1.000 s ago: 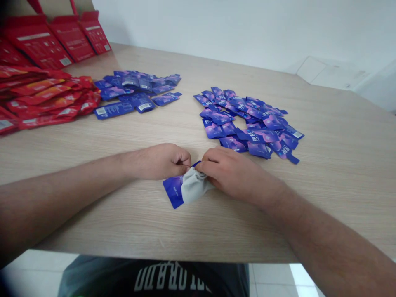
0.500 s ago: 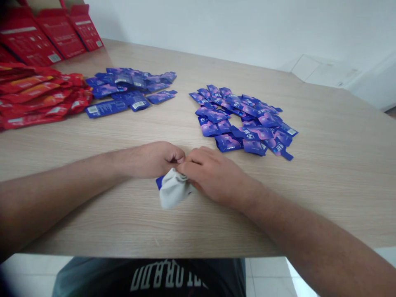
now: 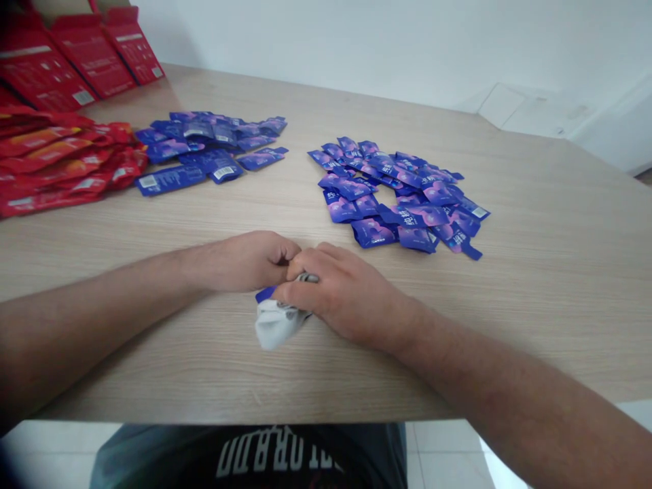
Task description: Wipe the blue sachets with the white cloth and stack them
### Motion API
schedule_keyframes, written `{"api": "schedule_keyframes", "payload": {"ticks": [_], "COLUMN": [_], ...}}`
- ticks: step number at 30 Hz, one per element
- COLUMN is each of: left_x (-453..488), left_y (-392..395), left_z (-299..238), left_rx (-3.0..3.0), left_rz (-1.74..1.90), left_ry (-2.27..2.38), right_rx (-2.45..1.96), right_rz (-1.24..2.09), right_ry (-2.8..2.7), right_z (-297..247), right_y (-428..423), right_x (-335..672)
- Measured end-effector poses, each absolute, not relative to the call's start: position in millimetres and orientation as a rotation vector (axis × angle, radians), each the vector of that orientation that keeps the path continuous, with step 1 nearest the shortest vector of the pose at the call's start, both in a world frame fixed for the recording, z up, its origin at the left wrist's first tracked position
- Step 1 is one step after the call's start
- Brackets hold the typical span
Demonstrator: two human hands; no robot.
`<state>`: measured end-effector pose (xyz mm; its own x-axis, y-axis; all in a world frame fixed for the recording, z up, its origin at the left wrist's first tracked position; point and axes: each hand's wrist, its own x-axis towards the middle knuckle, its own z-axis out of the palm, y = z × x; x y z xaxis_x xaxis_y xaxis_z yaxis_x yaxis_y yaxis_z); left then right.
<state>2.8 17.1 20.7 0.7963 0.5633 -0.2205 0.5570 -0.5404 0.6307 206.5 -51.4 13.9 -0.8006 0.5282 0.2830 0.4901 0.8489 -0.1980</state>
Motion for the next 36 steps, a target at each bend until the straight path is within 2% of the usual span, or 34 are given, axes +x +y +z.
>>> {"api": "schedule_keyframes", "payload": {"ticks": [7,15,29,36], "left_x": [2.3,1.6,1.5,0.8], "left_y": [18.0,17.9,19.6,19.2], "left_z": [18.1,17.2,16.9,16.7], "left_rx": [2.286,2.280,2.257,2.248], "left_rz": [0.015,0.015,0.052,0.050], "left_ry": [0.831,0.793,0.838,0.820], "right_rx": [-0.800,-0.759,-0.783,-0.784], "right_rz": [0.056,0.250,0.025,0.082], "right_ry": [-2.631,-2.656,-2.621,-2.583], "right_z": [6.9,7.9,15.2,9.2], "right_y": [-46.8,-49.3,-56.9,-51.5], "right_x": [215.6,214.5,201.8,202.3]}}
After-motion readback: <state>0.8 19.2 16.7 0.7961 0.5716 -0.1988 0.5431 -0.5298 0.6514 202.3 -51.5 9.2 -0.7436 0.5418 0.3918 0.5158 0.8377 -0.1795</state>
